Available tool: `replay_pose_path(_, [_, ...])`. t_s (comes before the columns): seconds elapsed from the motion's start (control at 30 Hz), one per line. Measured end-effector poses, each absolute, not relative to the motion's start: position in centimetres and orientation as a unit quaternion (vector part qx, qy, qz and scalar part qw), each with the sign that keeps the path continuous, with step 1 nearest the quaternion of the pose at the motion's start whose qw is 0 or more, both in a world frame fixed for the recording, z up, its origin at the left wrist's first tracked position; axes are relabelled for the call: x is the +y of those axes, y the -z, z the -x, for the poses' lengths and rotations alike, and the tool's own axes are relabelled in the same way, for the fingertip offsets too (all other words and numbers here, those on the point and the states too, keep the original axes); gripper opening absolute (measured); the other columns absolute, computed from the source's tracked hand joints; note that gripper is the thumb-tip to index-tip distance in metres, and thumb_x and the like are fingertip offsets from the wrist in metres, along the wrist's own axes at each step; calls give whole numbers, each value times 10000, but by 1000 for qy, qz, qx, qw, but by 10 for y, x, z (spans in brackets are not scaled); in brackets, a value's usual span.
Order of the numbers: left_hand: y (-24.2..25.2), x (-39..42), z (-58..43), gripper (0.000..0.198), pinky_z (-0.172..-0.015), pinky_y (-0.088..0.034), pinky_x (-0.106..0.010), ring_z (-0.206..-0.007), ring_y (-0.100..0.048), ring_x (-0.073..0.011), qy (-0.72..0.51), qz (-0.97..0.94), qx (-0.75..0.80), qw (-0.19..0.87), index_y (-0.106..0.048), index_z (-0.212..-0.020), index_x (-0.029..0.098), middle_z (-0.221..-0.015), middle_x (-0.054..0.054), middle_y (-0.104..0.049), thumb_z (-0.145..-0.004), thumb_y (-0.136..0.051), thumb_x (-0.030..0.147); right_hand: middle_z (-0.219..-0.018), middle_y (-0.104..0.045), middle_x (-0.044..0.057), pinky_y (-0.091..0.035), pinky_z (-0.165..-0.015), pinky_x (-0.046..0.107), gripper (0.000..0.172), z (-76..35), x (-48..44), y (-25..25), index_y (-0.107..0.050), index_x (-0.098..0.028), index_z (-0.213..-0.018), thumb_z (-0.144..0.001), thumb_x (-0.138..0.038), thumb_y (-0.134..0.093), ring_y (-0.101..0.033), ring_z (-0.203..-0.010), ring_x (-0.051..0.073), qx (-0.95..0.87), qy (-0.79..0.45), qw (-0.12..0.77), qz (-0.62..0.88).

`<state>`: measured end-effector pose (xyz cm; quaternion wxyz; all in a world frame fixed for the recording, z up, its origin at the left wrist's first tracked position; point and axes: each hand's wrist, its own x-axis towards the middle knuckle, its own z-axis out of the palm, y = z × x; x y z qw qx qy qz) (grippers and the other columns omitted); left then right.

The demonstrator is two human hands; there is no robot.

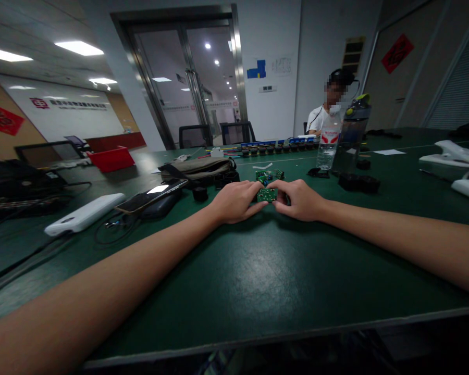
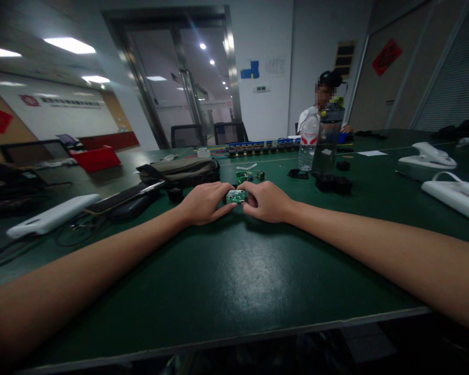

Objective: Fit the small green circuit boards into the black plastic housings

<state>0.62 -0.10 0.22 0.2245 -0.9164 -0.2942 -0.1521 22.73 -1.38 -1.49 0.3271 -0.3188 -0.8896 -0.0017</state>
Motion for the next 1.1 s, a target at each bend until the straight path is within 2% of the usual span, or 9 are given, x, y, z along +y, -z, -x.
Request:
replay_pose_path(0.4, [-4, -4, -6, 470, -739, -490, -352, -847, -652, -251, 153, 912, -312, 218, -560, -1131, 135, -902, -109, -676, -975, -368, 534, -659, -634, -21, -398, -616, 236, 293, -227, -13, 15, -632, -139, -1074, -795, -218, -585, -575, -577, 124, -887, 0, 331, 321])
replay_pose_path(1.1, [-5, -4, -8, 446, -735, -488, -345, -835, -644, -243, 137, 911, -322, 217, -568, -1027, 147, -889, -104, -671, -968, -377, 546, -651, -626, -26, -386, -606, 235, 286, -227, -13, 16, -634, -150, -1065, -788, -205, -592, -567, -568, 123, -887, -1, 331, 320])
